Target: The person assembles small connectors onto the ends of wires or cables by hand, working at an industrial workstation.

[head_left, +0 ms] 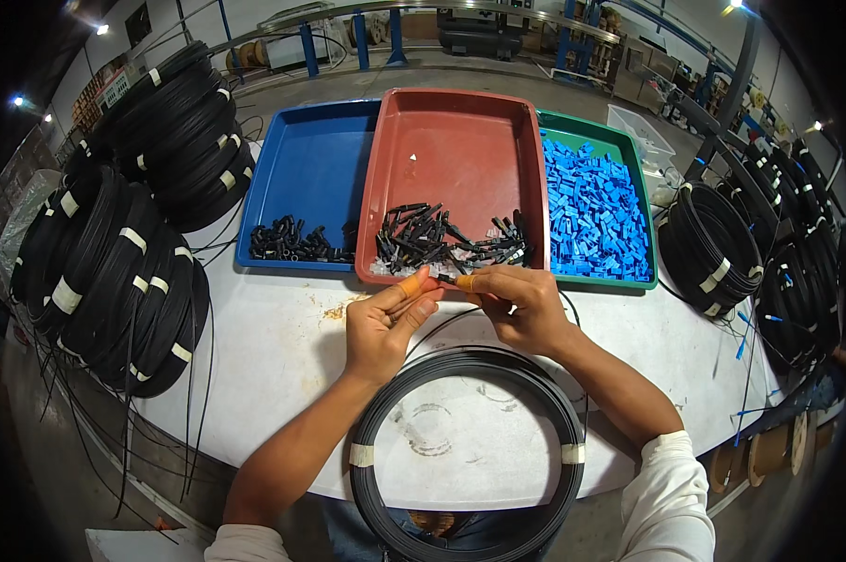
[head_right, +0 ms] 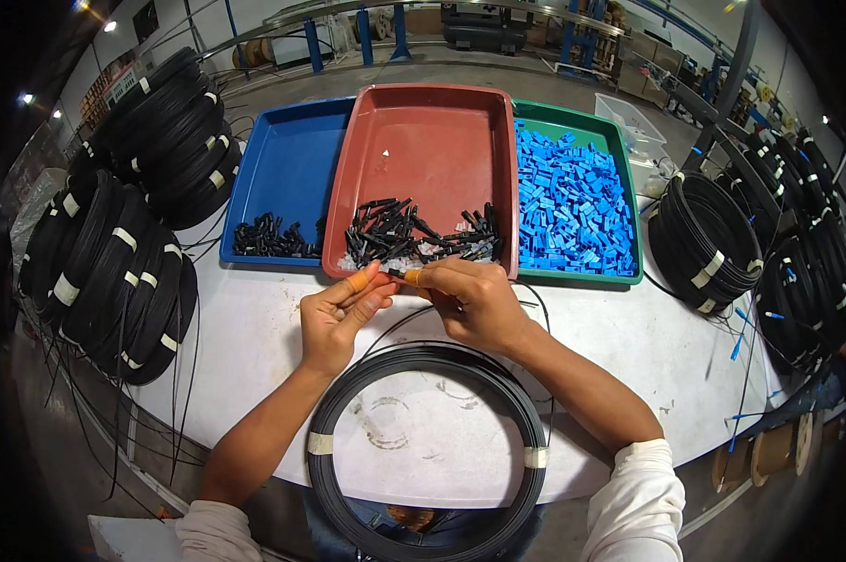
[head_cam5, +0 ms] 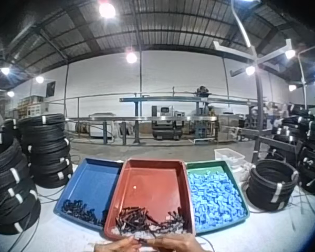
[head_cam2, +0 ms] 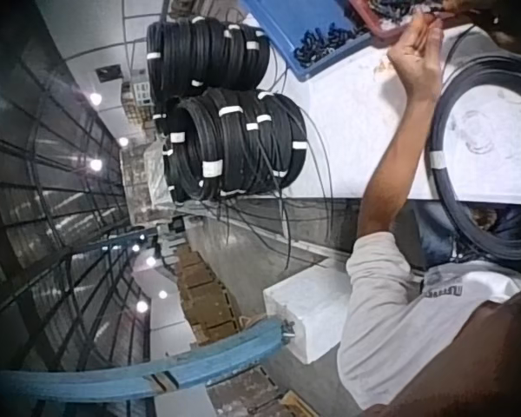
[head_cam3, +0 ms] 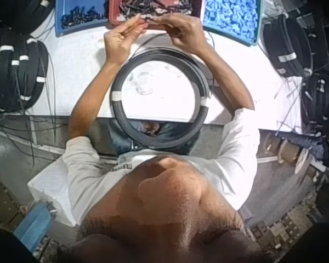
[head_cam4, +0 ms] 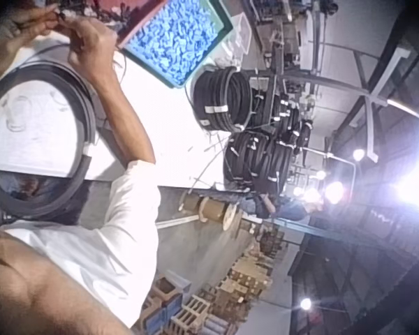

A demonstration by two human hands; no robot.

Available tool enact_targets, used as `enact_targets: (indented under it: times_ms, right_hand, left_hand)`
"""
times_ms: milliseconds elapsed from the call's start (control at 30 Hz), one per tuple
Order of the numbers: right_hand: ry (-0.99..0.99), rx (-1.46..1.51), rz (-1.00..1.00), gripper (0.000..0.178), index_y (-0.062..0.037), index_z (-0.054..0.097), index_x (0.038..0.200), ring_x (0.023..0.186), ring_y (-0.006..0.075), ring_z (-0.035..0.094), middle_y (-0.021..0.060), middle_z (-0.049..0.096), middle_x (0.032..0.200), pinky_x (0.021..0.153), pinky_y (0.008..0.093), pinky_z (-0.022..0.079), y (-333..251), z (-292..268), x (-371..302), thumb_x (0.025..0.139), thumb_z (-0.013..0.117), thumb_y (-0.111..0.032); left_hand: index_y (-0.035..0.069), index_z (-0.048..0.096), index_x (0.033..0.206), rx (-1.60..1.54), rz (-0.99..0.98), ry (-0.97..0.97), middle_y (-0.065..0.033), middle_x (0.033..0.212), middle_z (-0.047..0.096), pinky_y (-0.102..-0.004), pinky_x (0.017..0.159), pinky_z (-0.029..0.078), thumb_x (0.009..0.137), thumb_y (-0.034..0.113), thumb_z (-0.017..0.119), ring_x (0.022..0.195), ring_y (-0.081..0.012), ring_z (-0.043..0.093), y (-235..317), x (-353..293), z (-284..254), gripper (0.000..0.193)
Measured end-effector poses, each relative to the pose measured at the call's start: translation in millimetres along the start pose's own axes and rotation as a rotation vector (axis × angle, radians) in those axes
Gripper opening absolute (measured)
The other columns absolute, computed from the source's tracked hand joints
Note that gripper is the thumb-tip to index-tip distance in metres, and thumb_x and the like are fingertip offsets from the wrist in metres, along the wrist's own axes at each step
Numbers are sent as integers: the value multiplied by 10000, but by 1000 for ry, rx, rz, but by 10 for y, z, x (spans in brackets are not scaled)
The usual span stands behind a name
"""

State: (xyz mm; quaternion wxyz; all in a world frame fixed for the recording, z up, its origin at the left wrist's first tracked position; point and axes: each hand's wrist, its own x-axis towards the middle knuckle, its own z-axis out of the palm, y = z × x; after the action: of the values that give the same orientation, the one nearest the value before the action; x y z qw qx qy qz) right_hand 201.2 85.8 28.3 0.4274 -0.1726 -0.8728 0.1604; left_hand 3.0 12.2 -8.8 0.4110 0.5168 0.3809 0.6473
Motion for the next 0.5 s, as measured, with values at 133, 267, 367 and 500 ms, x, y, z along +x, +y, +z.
enact_targets:
  times_ms: [133,267,367,500]
  right_hand:
    - [18,-3,17,243,-10,720,991,654,201,684,139,727,880,553,283,519,-2,13,-41,782,698,111]
    - [46,35,3,308,1,697,1006,662,248,682,128,697,830,573,328,529,-55,46,-36,745,632,150]
    - [37,35,13,302,1,700,1002,678,243,691,135,703,840,575,319,529,-71,41,-41,747,635,150]
    - [65,60,-5,297,2,705,1003,682,244,694,137,705,844,572,319,525,-65,76,-46,753,640,149]
  left_hand:
    - [-96,556,1310,-149,-58,23,-232,1174,669,-378,942,584,971,44,621,1082,-282,686,-40,-1,35,373]
    - [-86,569,1298,-240,-74,25,-234,1174,666,-411,950,589,978,23,595,1079,-295,687,-74,-4,5,339]
    - [-84,581,1284,-198,-51,20,-238,1160,671,-419,950,589,976,9,591,1073,-305,689,-92,-16,-2,322]
    - [-66,633,1231,-206,-16,35,-224,1091,703,-367,911,603,972,41,614,1012,-263,710,-72,-24,32,280]
